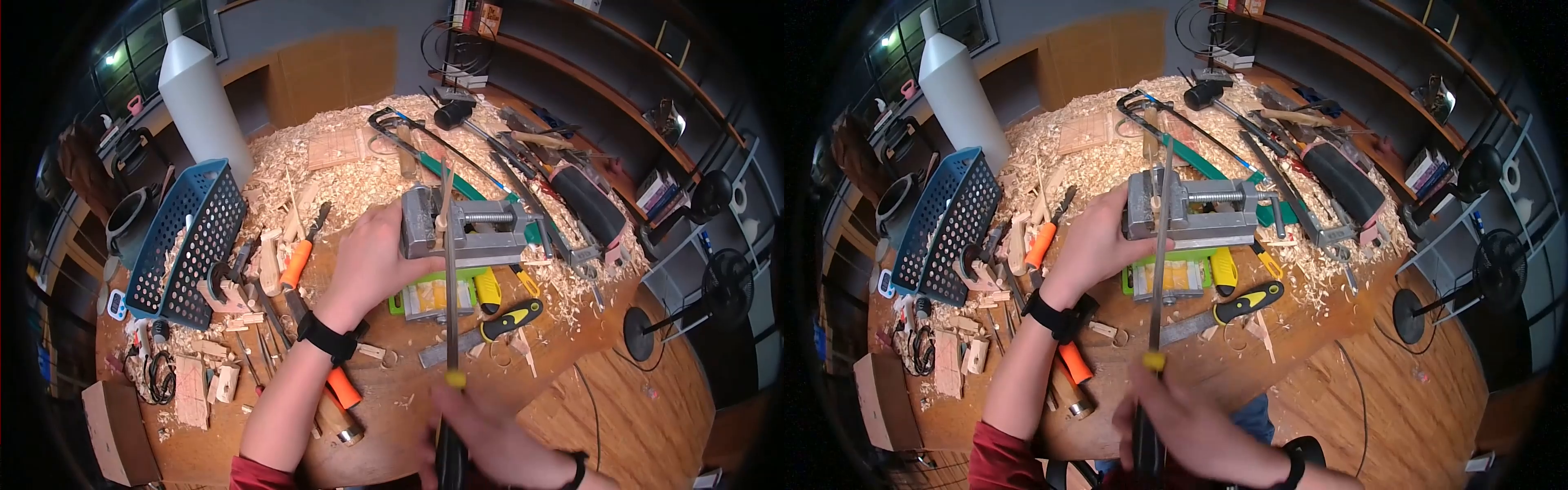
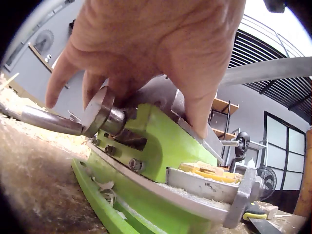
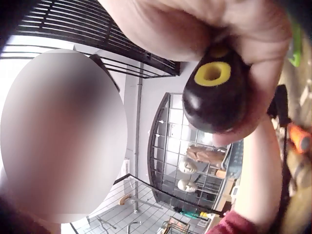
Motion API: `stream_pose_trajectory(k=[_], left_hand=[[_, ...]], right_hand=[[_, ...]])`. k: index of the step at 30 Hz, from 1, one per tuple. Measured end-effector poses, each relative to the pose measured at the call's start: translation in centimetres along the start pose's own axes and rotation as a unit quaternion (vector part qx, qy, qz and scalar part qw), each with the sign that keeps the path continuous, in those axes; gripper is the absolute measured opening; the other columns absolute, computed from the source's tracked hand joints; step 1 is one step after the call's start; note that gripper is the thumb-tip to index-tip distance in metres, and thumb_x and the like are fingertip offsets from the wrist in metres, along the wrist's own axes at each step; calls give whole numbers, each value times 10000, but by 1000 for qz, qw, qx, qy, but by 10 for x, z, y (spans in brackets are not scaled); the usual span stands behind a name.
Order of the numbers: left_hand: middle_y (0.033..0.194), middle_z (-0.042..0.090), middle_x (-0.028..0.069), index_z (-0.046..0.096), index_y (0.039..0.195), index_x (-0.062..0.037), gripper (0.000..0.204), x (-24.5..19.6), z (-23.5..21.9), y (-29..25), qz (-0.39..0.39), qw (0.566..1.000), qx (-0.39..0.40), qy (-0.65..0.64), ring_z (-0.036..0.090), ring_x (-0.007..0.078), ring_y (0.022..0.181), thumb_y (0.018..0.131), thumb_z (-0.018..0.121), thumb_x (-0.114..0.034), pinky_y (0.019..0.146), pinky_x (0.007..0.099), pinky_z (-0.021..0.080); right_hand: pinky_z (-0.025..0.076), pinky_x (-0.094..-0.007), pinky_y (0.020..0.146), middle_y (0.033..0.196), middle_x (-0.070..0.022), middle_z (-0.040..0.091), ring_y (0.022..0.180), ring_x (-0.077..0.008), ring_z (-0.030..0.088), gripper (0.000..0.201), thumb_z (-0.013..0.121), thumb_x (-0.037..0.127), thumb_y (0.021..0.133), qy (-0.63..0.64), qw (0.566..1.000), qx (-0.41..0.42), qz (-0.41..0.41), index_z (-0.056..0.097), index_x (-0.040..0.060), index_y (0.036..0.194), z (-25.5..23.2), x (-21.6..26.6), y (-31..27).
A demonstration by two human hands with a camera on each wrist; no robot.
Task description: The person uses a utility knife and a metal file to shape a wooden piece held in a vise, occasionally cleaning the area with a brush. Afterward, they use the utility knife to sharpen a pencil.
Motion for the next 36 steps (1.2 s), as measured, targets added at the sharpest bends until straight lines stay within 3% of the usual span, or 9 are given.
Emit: stream_pose_trajectory(k=[5, 7, 15, 18, 19, 28, 32, 35, 36], left_hand=[[1070, 722, 204, 608, 1299, -22, 735, -1, -2, 0, -6, 999, -3, 36, 701, 372, 988, 714, 894, -364, 878, 429, 551], [1066, 724, 201, 608, 1299, -20, 736, 0, -1, -2, 5, 999, -10, 46, 702, 371, 984, 715, 894, -362, 878, 428, 551], [1083, 720, 202, 605, 1298, -14, 752, 2, 0, 0, -9, 1000, 7, 23, 699, 372, 996, 712, 897, -385, 895, 426, 552], [1093, 718, 204, 606, 1297, -19, 753, 1, -1, 0, -1, 1000, 3, 15, 696, 375, 1006, 709, 898, -388, 900, 434, 550], [1093, 718, 204, 606, 1297, -19, 753, 1, -1, -1, -3, 1000, 5, 15, 696, 375, 1006, 709, 898, -388, 900, 434, 550], [1116, 708, 217, 594, 1315, -16, 772, -1, -3, 1, -29, 999, 18, 13, 678, 385, 1051, 703, 905, -369, 926, 439, 540], [1126, 705, 222, 590, 1320, -16, 783, 1, -1, -1, -14, 999, 7, 29, 673, 387, 1064, 700, 906, -375, 938, 441, 535], [1140, 700, 226, 583, 1332, -16, 797, 0, -1, -1, -9, 1000, 18, 9, 670, 386, 1070, 700, 905, -379, 941, 447, 535], [1149, 696, 228, 581, 1340, -18, 803, 0, -2, 0, -4, 1000, 17, -8, 669, 386, 1073, 701, 904, -382, 941, 450, 535]], right_hand=[[546, -302, 580, 766, -76, 600, 581, -181, 660, 369, 378, 395, 1123, 56, 998, -14, -2, 448, 33, 1107, 9, -13, 3], [520, -257, 543, 780, -59, 588, 551, -174, 644, 242, 297, 288, 1144, 53, 990, 59, -114, 354, 88, 1266, 21, -29, -7], [542, -310, 563, 719, -75, 586, 606, -191, 686, 415, 387, 365, 1125, 49, 997, 41, -51, 485, 18, 921, 17, -2, 16], [525, -251, 572, 775, -50, 585, 602, -149, 652, 234, 336, 272, 1139, 40, 986, 80, -141, 444, 67, 1104, 38, -52, -2], [516, -250, 579, 774, -39, 584, 612, -131, 636, 244, 357, 249, 1135, 68, 978, 92, -175, 463, 69, 1008, 43, -57, -2], [553, -324, 647, 815, -84, 596, 687, -197, 691, 430, 388, 412, 1119, 125, 984, 115, -59, 487, 12, 997, 35, -44, 35], [470, -234, 516, 751, -22, 567, 538, -108, 559, 230, 399, 243, 1127, 6, 971, 42, -234, 489, 73, 1002, 49, -53, 16], [576, -346, 663, 837, -95, 612, 702, -224, 699, 418, 429, 443, 1102, 43, 994, 86, -61, 450, 26, 1095, 21, -18, 35], [564, -333, 640, 803, -87, 619, 685, -225, 693, 423, 414, 454, 1104, 56, 994, 45, -85, 473, 38, 1054, 14, -3, 36]])
Point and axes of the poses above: each hand's wrist, its own y-axis towards the middle knuckle, its own z-axis out of the palm, x = y × z, the point moved 1 cm from there along y, towards the middle knuckle
